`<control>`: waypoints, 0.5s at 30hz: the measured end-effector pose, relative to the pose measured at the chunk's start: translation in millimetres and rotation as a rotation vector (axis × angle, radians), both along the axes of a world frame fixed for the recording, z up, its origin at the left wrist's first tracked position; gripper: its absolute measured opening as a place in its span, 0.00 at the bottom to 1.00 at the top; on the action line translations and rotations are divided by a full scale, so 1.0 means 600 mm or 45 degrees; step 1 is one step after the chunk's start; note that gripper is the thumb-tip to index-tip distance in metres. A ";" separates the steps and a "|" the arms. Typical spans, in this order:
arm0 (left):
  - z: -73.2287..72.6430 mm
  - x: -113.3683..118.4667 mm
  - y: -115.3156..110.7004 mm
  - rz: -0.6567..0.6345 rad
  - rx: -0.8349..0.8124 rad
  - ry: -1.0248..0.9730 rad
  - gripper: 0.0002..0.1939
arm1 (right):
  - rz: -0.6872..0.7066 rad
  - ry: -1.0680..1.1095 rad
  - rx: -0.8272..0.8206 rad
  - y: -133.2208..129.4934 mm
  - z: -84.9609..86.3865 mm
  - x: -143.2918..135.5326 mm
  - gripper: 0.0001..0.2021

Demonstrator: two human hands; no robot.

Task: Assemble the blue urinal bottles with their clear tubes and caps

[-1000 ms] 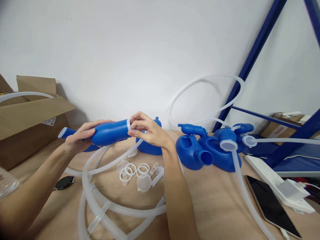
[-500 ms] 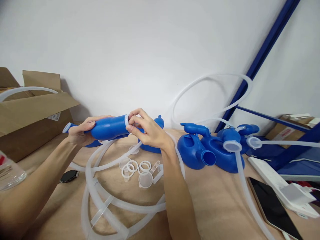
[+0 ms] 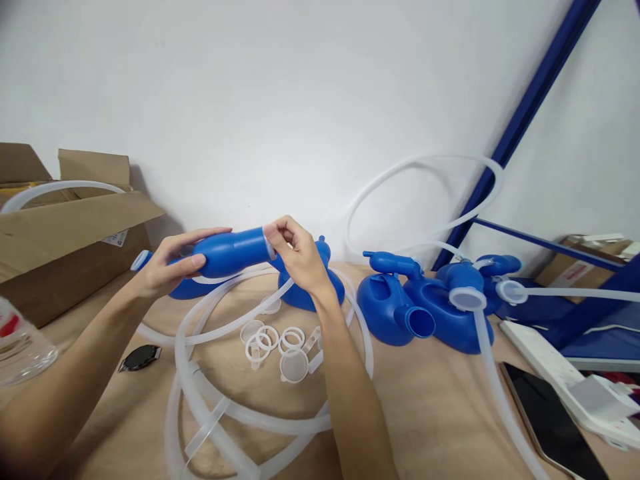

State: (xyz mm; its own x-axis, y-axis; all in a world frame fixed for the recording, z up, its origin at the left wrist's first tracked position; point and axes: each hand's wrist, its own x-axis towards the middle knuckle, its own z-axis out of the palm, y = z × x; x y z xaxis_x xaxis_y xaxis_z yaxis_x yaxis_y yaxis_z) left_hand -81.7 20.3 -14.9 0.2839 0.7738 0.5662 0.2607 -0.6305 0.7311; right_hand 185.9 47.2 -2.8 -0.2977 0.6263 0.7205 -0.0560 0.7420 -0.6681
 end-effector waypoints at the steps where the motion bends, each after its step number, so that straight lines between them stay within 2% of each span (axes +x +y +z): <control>1: 0.002 0.001 -0.003 0.009 0.037 0.052 0.32 | 0.038 0.034 -0.064 -0.001 0.001 -0.003 0.22; 7: 0.006 0.008 -0.010 -0.027 0.057 0.191 0.32 | 0.099 -0.008 -0.285 -0.010 0.008 0.002 0.29; 11: -0.001 0.003 -0.002 -0.027 0.034 0.186 0.31 | 0.193 0.072 -0.435 -0.005 0.002 -0.007 0.25; 15: -0.003 -0.010 0.007 -0.025 0.001 0.105 0.35 | 0.315 0.284 -0.492 0.003 0.000 -0.004 0.23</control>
